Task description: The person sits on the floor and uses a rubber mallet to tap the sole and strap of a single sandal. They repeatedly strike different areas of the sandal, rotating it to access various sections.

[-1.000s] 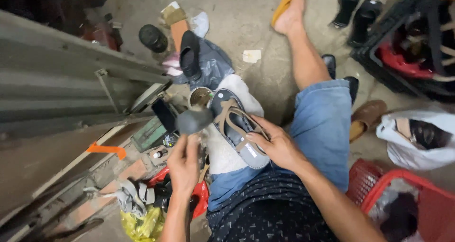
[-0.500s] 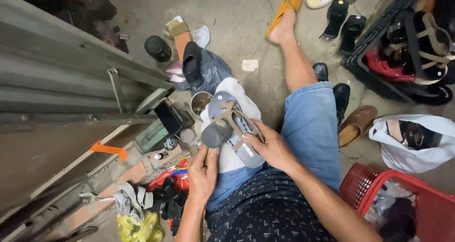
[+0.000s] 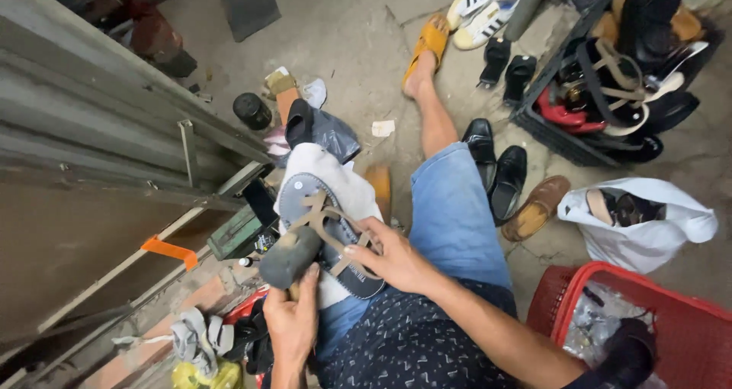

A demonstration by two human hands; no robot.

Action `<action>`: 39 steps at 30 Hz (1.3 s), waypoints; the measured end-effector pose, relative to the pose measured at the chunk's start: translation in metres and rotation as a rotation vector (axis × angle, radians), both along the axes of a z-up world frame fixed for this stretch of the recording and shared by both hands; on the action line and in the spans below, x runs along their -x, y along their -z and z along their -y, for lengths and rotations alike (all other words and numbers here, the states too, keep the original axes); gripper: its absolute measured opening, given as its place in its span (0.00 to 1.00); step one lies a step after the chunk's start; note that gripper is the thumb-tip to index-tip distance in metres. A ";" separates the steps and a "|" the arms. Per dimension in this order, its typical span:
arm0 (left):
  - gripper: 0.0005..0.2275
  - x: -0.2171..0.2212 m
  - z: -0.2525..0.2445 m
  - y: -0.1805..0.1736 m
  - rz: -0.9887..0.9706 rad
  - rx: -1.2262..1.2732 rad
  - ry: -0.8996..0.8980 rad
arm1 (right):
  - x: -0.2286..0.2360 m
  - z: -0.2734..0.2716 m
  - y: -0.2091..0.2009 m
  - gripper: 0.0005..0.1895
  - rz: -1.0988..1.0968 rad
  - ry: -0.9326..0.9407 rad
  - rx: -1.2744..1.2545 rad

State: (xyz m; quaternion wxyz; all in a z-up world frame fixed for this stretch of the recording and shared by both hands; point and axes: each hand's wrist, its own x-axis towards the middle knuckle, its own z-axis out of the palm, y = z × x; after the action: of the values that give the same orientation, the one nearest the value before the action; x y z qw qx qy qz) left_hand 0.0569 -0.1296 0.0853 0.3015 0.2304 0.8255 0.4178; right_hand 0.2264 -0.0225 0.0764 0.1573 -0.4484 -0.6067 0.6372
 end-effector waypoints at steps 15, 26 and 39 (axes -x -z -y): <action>0.36 0.003 -0.069 0.040 -0.022 0.019 0.653 | 0.005 -0.015 0.106 0.39 0.167 0.456 0.125; 0.31 0.040 -0.088 0.108 0.010 0.087 0.654 | 0.040 -0.055 0.066 0.39 0.348 0.256 -0.112; 0.33 0.048 -0.120 0.115 0.093 -0.025 0.365 | 0.088 -0.156 0.140 0.50 0.328 0.116 -0.062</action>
State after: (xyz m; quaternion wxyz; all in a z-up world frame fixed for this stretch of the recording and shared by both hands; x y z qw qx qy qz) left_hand 0.0093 -0.0100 -0.0292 0.4074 0.3602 0.7500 0.3766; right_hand 0.1387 0.1333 -0.0636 0.1066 -0.5758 -0.6167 0.5262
